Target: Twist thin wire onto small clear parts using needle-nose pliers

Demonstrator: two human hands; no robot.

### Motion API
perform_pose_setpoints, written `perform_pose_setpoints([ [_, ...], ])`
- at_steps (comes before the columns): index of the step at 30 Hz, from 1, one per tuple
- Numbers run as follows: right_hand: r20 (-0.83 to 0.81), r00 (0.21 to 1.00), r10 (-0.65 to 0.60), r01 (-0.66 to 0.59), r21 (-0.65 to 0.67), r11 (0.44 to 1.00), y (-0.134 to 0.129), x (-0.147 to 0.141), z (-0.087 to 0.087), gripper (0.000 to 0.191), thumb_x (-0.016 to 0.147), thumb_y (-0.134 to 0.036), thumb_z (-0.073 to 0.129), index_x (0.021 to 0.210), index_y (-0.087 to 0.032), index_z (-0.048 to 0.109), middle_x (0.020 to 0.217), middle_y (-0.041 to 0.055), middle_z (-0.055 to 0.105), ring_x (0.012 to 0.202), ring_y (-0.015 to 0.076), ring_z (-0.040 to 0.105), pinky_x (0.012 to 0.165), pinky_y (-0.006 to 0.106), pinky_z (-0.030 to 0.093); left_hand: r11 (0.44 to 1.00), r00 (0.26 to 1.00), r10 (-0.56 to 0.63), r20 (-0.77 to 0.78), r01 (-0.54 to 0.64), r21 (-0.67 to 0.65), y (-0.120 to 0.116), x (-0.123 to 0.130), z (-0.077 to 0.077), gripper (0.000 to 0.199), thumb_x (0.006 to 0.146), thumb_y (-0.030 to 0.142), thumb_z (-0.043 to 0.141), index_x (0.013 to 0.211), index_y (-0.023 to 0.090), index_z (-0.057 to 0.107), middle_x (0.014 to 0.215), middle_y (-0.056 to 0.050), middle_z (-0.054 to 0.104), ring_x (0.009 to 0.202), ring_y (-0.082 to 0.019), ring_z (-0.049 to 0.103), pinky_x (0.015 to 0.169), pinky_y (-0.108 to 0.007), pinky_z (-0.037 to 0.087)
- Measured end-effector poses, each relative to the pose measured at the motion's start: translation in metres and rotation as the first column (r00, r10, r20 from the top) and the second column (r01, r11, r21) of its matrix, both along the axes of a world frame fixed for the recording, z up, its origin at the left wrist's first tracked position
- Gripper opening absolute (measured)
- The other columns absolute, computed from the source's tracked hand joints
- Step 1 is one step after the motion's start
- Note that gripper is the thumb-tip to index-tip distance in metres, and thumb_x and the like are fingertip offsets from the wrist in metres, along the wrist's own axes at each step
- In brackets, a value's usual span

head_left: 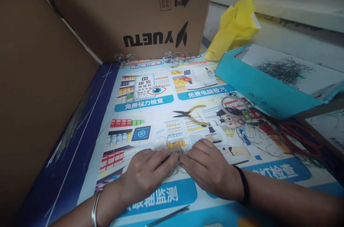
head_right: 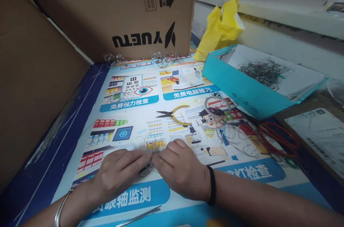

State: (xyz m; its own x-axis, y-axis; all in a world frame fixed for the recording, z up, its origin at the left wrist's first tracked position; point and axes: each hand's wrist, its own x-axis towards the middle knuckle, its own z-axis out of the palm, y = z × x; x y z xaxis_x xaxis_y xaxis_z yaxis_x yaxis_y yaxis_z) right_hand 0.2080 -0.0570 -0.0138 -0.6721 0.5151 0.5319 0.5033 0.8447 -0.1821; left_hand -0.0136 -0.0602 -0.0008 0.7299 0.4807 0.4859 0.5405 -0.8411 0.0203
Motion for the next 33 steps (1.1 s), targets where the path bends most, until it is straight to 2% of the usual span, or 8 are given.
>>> perform_pose_setpoints([
  [3,0.009,1.000,-0.006,0.006,-0.007,1.000,0.0012,-0.0007,-0.0020,0.015,0.085,-0.013,0.047,0.087,-0.015,0.062,0.067,0.0026,0.053,0.066,0.0166,0.042,0.062,0.034,0.031,1.000,1.000,-0.004,-0.003,0.004,0.000,-0.0005,0.0000,-0.0010,0.027,0.088,0.011,0.045,0.111,0.013,0.059,0.092,-0.007,0.069,0.070,-0.014,0.060,0.055,-0.028,0.046],
  [7,-0.001,1.000,0.000,0.000,-0.018,1.000,0.0021,-0.0006,-0.0009,0.016,0.084,-0.012,0.046,0.085,-0.014,0.062,0.065,0.0026,0.053,0.064,0.0164,0.039,0.061,0.034,0.029,1.000,1.000,-0.009,0.001,0.009,-0.014,-0.0006,-0.0010,-0.0033,0.033,0.087,0.009,0.046,0.118,0.013,0.056,0.095,-0.008,0.069,0.075,-0.015,0.061,0.057,-0.028,0.047],
  [12,-0.051,0.998,-0.020,0.014,-0.127,0.992,0.0027,0.0002,0.0024,0.016,0.085,-0.013,0.046,0.082,-0.016,0.062,0.066,0.0032,0.055,0.067,0.0167,0.043,0.065,0.034,0.032,1.000,1.000,-0.006,0.018,0.006,-0.010,-0.0004,-0.0020,-0.0035,0.037,0.086,0.007,0.046,0.123,0.014,0.053,0.097,-0.007,0.068,0.076,-0.014,0.061,0.057,-0.027,0.047],
  [20,-0.101,0.994,-0.042,0.016,-0.242,0.970,0.0027,0.0025,0.0015,0.015,0.086,-0.015,0.046,0.083,-0.016,0.061,0.071,0.0045,0.058,0.070,0.0165,0.045,0.067,0.033,0.033,1.000,1.000,0.013,0.016,-0.013,-0.004,0.0000,-0.0012,-0.0035,0.027,0.086,0.006,0.047,0.108,0.013,0.062,0.091,-0.007,0.069,0.071,-0.015,0.060,0.056,-0.030,0.046],
  [26,-0.140,0.989,-0.045,0.004,-0.277,0.961,0.0020,0.0034,-0.0005,0.012,0.084,-0.014,0.047,0.082,-0.016,0.059,0.072,0.0042,0.059,0.072,0.0164,0.047,0.068,0.033,0.034,0.998,0.999,0.011,0.043,-0.014,0.058,-0.0009,-0.0015,-0.0023,0.025,0.085,0.006,0.046,0.102,0.010,0.063,0.090,-0.008,0.070,0.071,-0.016,0.060,0.057,-0.030,0.047],
  [33,-0.171,0.985,-0.027,-0.038,-0.365,0.930,0.0042,0.0033,-0.0003,0.011,0.084,-0.013,0.047,0.083,-0.017,0.057,0.074,0.0037,0.059,0.073,0.0162,0.048,0.068,0.032,0.034,0.998,0.998,0.008,0.060,-0.012,0.062,0.0012,0.0005,-0.0011,0.022,0.085,0.006,0.047,0.100,0.009,0.063,0.089,-0.008,0.071,0.072,-0.016,0.063,0.056,-0.030,0.049],
])
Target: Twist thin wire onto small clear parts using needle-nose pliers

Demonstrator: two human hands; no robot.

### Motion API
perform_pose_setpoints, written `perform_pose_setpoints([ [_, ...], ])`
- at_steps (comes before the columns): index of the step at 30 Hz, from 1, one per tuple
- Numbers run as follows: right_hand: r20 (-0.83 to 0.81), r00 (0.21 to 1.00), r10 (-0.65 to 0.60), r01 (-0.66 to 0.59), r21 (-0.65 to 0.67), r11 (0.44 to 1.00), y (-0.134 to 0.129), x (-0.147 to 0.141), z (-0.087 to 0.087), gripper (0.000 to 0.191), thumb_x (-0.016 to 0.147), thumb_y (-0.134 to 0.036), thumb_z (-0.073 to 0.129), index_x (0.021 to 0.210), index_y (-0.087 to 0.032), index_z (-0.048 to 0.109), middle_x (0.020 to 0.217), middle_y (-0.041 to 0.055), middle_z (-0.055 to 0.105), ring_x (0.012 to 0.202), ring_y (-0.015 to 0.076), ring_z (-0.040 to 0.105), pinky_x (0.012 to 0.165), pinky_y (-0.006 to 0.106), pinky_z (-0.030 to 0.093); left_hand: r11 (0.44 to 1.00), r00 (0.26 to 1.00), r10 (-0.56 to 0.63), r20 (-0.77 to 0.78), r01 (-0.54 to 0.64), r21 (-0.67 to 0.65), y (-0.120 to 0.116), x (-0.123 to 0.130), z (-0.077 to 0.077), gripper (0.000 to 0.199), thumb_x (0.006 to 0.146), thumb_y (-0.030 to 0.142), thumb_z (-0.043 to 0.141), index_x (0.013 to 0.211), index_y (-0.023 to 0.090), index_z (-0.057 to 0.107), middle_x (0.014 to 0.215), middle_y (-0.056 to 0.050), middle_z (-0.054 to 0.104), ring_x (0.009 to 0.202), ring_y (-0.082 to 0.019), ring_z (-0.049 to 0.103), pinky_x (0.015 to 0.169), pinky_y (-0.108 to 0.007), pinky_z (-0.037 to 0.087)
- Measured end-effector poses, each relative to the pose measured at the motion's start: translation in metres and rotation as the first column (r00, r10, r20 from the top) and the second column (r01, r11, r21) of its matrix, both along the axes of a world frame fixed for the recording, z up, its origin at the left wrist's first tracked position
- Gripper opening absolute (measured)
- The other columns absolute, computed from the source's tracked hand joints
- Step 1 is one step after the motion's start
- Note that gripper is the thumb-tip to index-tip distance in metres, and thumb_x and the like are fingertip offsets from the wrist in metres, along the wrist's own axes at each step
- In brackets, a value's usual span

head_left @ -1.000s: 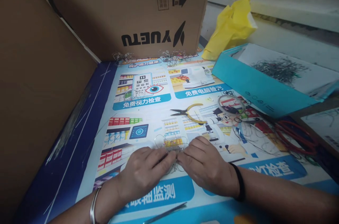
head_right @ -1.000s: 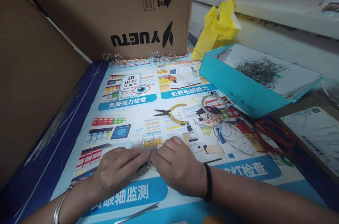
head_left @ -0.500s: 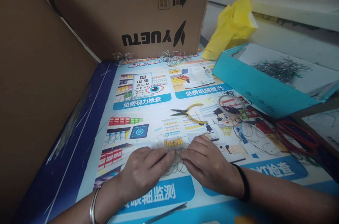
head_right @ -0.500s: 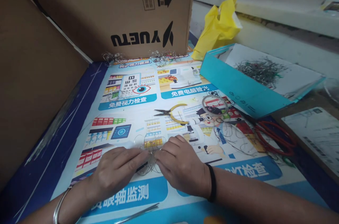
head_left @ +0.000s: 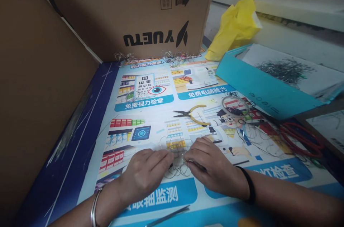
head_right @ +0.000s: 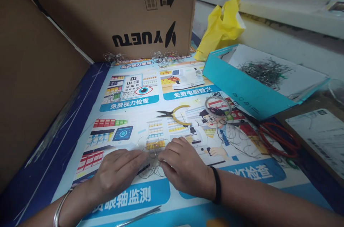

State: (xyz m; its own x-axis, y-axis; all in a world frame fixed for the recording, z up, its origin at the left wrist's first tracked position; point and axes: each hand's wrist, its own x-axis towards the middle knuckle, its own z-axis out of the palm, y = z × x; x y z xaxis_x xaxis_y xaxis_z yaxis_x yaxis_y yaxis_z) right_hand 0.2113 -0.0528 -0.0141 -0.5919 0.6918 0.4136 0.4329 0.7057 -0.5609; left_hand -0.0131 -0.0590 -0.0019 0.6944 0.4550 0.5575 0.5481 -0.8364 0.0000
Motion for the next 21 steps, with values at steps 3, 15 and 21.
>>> perform_pose_setpoints([
  [3,-0.028,0.999,0.015,-0.016,-0.052,0.999,0.000,0.001,0.000,0.010,0.082,-0.011,0.047,0.082,-0.018,0.055,0.074,0.0028,0.058,0.073,0.0158,0.048,0.068,0.032,0.034,1.000,1.000,-0.002,0.009,0.002,-0.001,0.000,0.000,0.000,0.021,0.085,0.006,0.046,0.100,0.008,0.062,0.088,-0.009,0.071,0.072,-0.016,0.063,0.056,-0.029,0.050],
  [15,-0.150,0.986,0.067,-0.096,-0.192,0.977,0.003,0.001,0.011,0.011,0.082,-0.020,0.051,0.090,-0.019,0.059,0.076,0.0039,0.060,0.074,0.0166,0.051,0.070,0.033,0.038,1.000,1.000,-0.005,-0.014,0.005,-0.015,-0.002,-0.002,-0.001,0.021,0.087,0.009,0.046,0.102,0.009,0.060,0.090,-0.009,0.070,0.072,-0.016,0.064,0.057,-0.029,0.051],
  [21,-0.174,0.985,0.006,-0.061,-0.315,0.947,0.003,-0.002,0.007,0.007,0.082,-0.021,0.055,0.077,-0.018,0.059,0.069,0.0013,0.057,0.069,0.0139,0.052,0.069,0.030,0.038,1.000,1.000,0.002,-0.028,-0.002,-0.023,-0.002,-0.003,-0.003,0.021,0.085,0.009,0.048,0.102,0.009,0.061,0.092,-0.009,0.071,0.072,-0.017,0.064,0.057,-0.030,0.051],
])
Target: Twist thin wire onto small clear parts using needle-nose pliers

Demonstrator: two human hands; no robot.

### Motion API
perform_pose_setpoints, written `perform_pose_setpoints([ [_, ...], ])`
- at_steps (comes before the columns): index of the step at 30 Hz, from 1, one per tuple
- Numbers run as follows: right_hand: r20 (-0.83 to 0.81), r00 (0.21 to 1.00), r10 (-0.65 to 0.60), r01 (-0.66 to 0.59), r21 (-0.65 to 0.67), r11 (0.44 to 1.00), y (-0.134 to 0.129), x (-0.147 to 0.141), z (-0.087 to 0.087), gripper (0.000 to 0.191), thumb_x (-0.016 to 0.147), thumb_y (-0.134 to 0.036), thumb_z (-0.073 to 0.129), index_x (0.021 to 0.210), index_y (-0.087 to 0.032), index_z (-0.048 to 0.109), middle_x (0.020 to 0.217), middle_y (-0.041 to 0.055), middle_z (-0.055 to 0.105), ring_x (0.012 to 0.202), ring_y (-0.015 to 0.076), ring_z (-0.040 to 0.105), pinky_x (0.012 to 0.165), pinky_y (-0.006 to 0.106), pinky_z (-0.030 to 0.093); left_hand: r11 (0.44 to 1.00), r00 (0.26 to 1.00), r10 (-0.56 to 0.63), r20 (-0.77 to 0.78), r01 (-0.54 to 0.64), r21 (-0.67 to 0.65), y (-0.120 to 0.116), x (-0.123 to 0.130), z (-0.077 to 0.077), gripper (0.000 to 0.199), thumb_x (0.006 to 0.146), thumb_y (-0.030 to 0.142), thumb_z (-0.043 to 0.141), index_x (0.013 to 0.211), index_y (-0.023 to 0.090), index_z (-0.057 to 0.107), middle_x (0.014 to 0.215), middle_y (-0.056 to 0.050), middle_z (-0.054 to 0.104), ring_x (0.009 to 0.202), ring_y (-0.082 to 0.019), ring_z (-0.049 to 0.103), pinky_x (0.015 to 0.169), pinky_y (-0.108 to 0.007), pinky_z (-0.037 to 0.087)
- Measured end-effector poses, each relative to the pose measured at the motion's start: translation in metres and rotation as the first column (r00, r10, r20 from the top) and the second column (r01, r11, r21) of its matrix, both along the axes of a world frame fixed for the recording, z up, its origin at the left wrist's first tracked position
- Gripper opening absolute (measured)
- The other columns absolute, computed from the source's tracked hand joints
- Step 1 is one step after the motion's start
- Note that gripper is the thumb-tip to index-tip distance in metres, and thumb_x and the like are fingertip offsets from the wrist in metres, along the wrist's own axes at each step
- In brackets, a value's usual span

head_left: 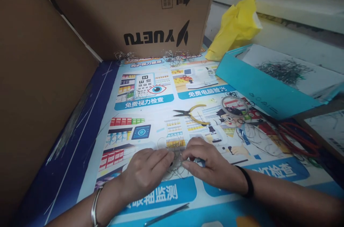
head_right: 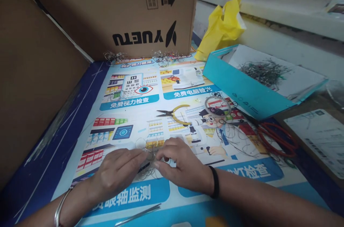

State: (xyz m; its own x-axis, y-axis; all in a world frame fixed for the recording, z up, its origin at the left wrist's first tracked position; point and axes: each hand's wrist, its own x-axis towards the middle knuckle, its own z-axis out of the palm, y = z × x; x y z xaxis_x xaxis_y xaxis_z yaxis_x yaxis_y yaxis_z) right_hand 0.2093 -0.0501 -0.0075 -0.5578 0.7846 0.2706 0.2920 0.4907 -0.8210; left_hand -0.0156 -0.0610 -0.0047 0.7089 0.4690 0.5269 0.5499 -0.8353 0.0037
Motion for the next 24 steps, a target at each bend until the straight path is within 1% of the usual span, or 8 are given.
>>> perform_pose_setpoints([
  [5,-0.006,0.998,-0.060,0.060,-0.021,0.998,0.002,0.000,-0.003,0.010,0.082,-0.019,0.054,0.073,-0.018,0.058,0.067,0.0009,0.055,0.069,0.0135,0.051,0.066,0.028,0.039,1.000,1.000,-0.001,0.024,0.001,-0.004,0.000,0.001,0.001,0.020,0.084,0.009,0.050,0.101,0.010,0.062,0.090,-0.008,0.071,0.069,-0.017,0.063,0.054,-0.030,0.049],
  [10,0.022,0.994,-0.105,0.106,-0.033,0.994,0.006,0.005,-0.001,0.010,0.082,-0.018,0.054,0.072,-0.018,0.058,0.068,0.0010,0.056,0.068,0.0131,0.052,0.064,0.027,0.039,1.000,0.999,0.011,0.039,-0.012,0.017,0.000,0.000,0.000,0.020,0.084,0.007,0.050,0.100,0.009,0.062,0.090,-0.009,0.071,0.070,-0.018,0.064,0.055,-0.031,0.050],
  [14,0.050,0.990,-0.132,0.135,-0.056,0.989,0.009,0.008,0.000,0.012,0.083,-0.019,0.053,0.073,-0.018,0.059,0.069,0.0017,0.057,0.068,0.0135,0.053,0.063,0.027,0.040,1.000,1.000,0.018,0.020,-0.018,-0.004,0.001,-0.002,-0.002,0.021,0.085,0.007,0.051,0.103,0.009,0.061,0.093,-0.009,0.070,0.075,-0.018,0.064,0.060,-0.032,0.051],
  [18,0.038,0.988,-0.146,0.149,-0.061,0.987,0.011,0.010,-0.002,0.012,0.083,-0.017,0.052,0.073,-0.019,0.059,0.070,0.0015,0.058,0.068,0.0130,0.053,0.063,0.026,0.041,0.999,0.997,0.039,0.071,-0.036,-0.036,0.002,-0.003,-0.005,0.022,0.083,0.006,0.054,0.104,0.010,0.061,0.093,-0.008,0.069,0.081,-0.018,0.064,0.066,-0.031,0.052],
  [21,0.026,0.987,-0.158,0.159,-0.053,0.986,0.012,0.011,-0.003,0.012,0.083,-0.017,0.052,0.073,-0.019,0.058,0.070,0.0011,0.058,0.069,0.0128,0.054,0.063,0.026,0.042,0.996,0.994,0.062,0.093,-0.056,-0.065,0.003,-0.002,-0.007,0.020,0.084,0.006,0.053,0.101,0.012,0.061,0.092,-0.007,0.069,0.078,-0.017,0.064,0.064,-0.030,0.052],
  [24,0.033,0.984,-0.176,0.178,-0.058,0.982,0.013,0.012,-0.002,0.013,0.083,-0.018,0.051,0.071,-0.020,0.057,0.069,0.0005,0.058,0.068,0.0128,0.053,0.063,0.026,0.042,0.996,0.993,0.067,0.098,-0.060,-0.066,0.003,-0.002,-0.007,0.019,0.085,0.007,0.051,0.100,0.013,0.061,0.091,-0.007,0.069,0.078,-0.017,0.065,0.064,-0.031,0.052],
])
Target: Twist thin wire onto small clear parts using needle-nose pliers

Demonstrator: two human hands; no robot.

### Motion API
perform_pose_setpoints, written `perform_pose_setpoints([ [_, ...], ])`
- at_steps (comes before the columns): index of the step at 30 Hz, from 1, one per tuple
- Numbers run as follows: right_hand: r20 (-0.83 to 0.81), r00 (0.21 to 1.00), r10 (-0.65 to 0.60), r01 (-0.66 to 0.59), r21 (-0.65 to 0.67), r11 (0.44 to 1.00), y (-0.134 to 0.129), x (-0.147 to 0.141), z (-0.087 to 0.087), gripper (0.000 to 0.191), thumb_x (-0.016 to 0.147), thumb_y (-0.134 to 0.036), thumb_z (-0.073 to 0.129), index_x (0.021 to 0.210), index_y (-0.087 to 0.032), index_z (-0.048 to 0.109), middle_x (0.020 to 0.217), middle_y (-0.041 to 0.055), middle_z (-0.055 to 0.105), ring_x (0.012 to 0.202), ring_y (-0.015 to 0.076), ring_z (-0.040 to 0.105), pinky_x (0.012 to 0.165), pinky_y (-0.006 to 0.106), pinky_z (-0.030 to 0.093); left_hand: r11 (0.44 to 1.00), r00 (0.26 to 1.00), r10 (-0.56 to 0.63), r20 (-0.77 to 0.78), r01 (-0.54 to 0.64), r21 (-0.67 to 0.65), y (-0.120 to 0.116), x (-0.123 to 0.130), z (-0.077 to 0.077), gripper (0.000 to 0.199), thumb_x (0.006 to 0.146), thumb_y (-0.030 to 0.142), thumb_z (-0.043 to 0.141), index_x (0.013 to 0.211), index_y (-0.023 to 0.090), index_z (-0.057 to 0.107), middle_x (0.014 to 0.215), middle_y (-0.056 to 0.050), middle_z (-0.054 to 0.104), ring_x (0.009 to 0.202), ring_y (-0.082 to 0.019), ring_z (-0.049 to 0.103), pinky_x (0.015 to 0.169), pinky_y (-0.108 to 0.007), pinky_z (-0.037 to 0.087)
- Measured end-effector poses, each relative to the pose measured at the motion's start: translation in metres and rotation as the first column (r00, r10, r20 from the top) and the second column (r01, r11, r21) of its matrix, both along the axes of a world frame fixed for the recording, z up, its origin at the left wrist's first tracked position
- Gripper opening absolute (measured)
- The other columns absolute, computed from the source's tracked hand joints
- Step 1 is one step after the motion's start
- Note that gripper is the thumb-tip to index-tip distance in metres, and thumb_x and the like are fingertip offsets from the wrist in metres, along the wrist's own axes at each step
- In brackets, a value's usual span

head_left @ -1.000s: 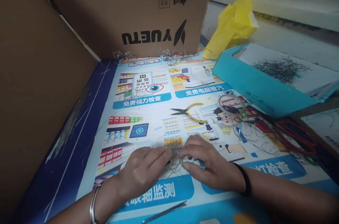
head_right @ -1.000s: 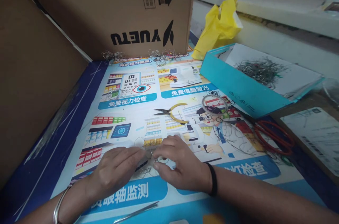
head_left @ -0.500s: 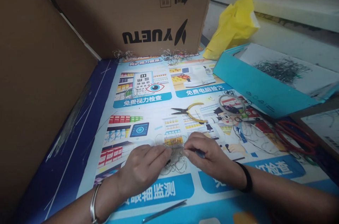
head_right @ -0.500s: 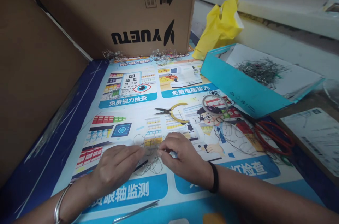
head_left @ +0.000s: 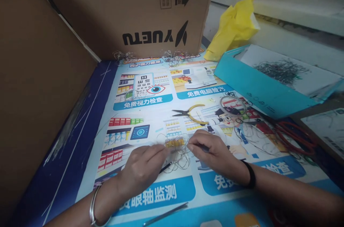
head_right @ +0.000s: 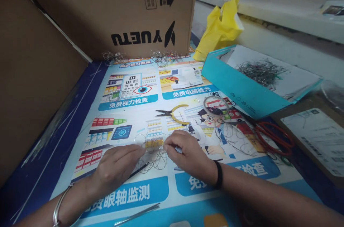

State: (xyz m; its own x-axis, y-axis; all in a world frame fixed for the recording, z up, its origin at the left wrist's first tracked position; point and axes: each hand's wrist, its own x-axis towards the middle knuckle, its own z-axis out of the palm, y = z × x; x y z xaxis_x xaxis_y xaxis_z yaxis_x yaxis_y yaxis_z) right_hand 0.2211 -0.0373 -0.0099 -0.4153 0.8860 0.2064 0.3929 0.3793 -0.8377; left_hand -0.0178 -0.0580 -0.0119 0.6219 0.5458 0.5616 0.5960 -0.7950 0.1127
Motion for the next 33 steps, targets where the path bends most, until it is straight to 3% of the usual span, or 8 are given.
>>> perform_pose_setpoints([
  [24,0.054,0.994,-0.093,0.097,-0.077,0.992,0.005,0.003,0.008,0.014,0.085,-0.027,0.049,0.076,-0.019,0.056,0.070,0.0010,0.058,0.063,0.0123,0.052,0.056,0.024,0.041,0.999,0.998,0.034,0.049,-0.033,-0.018,-0.001,-0.004,-0.006,0.020,0.086,0.010,0.053,0.104,0.015,0.061,0.093,-0.006,0.070,0.085,-0.015,0.065,0.071,-0.027,0.052],
  [33,0.119,0.993,-0.027,0.040,-0.109,0.993,0.013,0.000,0.008,0.015,0.084,-0.028,0.051,0.077,-0.018,0.061,0.074,0.0010,0.063,0.067,0.0123,0.055,0.060,0.024,0.041,1.000,0.999,0.019,0.038,-0.019,0.014,-0.001,-0.003,-0.006,0.018,0.087,0.009,0.051,0.100,0.014,0.062,0.091,-0.006,0.070,0.083,-0.015,0.066,0.069,-0.027,0.052],
])
